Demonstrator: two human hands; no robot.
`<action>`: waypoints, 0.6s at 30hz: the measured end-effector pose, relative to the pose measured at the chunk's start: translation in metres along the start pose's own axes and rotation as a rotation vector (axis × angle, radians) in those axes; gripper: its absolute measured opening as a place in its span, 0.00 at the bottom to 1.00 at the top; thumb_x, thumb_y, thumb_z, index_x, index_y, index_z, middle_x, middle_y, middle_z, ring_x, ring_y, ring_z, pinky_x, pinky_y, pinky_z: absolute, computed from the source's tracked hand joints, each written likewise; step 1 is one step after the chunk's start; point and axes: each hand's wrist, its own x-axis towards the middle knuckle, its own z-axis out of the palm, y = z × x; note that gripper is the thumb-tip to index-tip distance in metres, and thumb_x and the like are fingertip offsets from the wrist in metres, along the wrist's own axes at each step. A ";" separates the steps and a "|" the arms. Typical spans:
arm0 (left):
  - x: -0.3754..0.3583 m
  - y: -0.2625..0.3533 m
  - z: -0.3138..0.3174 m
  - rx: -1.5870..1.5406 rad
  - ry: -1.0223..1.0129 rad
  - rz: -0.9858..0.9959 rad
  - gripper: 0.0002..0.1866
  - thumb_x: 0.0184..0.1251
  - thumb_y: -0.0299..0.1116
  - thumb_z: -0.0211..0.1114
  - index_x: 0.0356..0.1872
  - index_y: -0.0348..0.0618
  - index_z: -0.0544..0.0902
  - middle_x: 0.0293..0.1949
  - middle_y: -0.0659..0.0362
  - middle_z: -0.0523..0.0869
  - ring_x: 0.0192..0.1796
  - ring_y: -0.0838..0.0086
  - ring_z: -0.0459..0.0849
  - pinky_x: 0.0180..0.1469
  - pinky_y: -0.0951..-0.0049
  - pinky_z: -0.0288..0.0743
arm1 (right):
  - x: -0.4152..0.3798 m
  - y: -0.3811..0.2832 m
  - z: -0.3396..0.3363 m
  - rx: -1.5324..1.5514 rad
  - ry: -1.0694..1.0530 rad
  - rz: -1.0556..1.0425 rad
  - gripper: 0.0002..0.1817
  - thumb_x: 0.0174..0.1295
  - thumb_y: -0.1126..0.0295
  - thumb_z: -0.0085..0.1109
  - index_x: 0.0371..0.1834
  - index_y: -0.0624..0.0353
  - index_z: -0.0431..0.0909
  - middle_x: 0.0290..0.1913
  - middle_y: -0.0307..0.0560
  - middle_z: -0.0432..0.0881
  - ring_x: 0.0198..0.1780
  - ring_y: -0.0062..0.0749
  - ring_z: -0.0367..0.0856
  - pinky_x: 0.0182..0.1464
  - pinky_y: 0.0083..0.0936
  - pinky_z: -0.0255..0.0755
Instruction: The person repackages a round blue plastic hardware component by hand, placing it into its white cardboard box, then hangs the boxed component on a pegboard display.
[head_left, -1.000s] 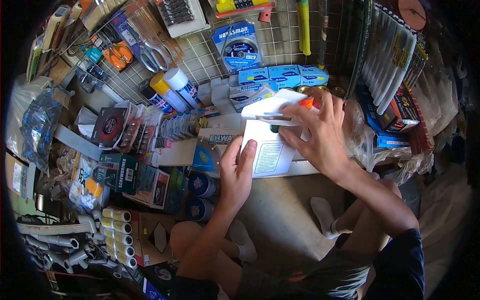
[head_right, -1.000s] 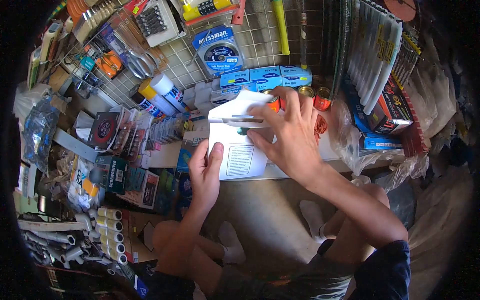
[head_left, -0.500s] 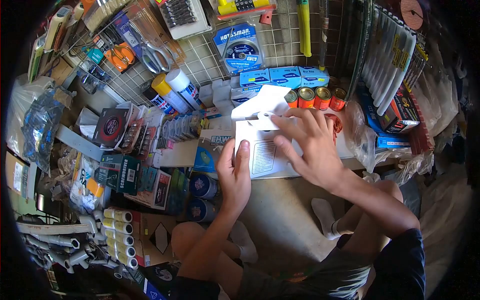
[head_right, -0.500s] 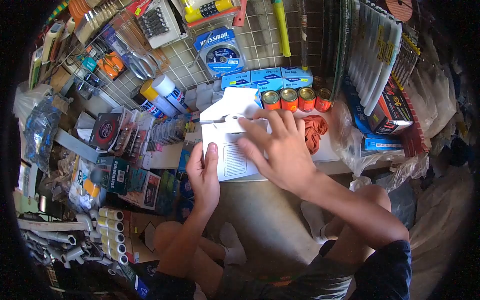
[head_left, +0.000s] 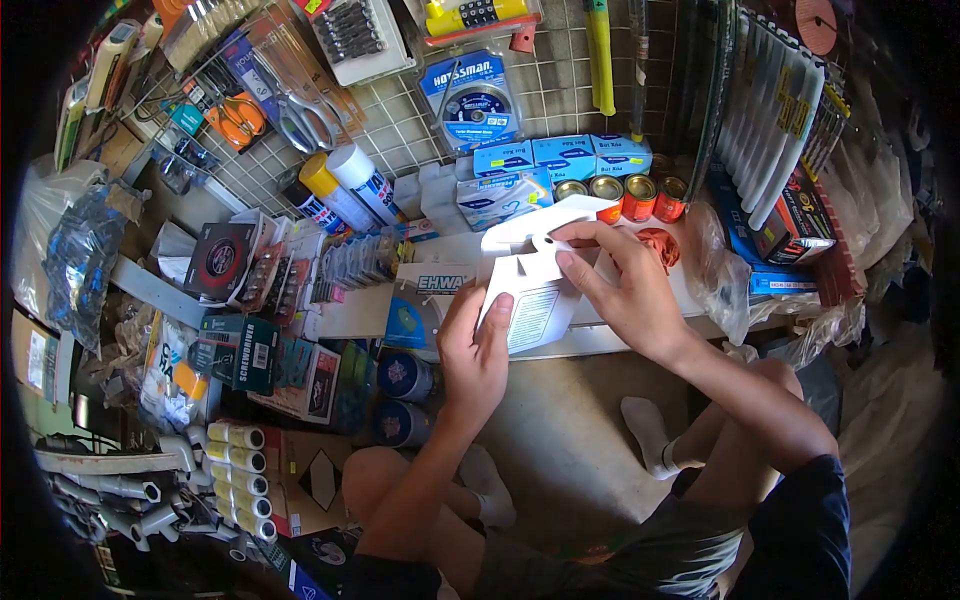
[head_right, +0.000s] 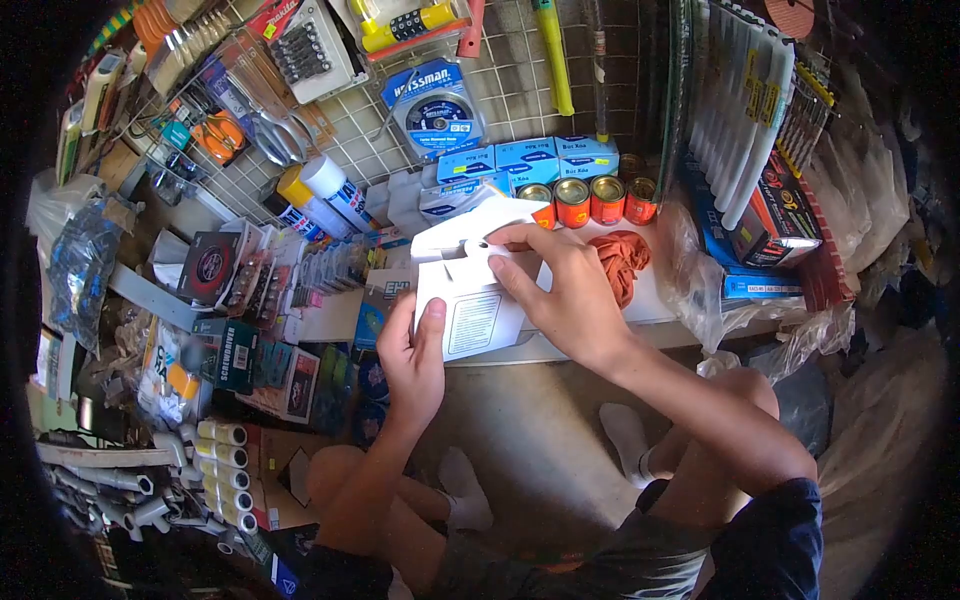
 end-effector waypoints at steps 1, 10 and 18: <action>0.000 0.001 0.001 -0.024 -0.003 -0.008 0.12 0.82 0.31 0.60 0.49 0.30 0.82 0.40 0.60 0.83 0.42 0.82 0.78 0.46 0.78 0.72 | -0.001 -0.001 -0.001 0.010 -0.004 0.027 0.15 0.72 0.66 0.66 0.55 0.64 0.82 0.47 0.46 0.87 0.51 0.25 0.83 0.55 0.25 0.73; -0.001 0.005 0.002 -0.136 -0.021 -0.024 0.18 0.81 0.29 0.60 0.65 0.33 0.72 0.48 0.52 0.86 0.49 0.78 0.82 0.53 0.77 0.74 | 0.010 0.015 0.003 0.062 0.266 0.020 0.29 0.66 0.69 0.71 0.68 0.57 0.70 0.55 0.53 0.81 0.53 0.42 0.84 0.58 0.39 0.77; 0.007 0.005 0.001 -0.351 0.006 -0.198 0.27 0.81 0.28 0.59 0.75 0.37 0.61 0.57 0.45 0.86 0.55 0.74 0.83 0.57 0.75 0.75 | 0.007 0.006 -0.013 0.032 -0.142 -0.168 0.19 0.67 0.65 0.69 0.61 0.54 0.85 0.65 0.57 0.76 0.67 0.47 0.77 0.65 0.40 0.74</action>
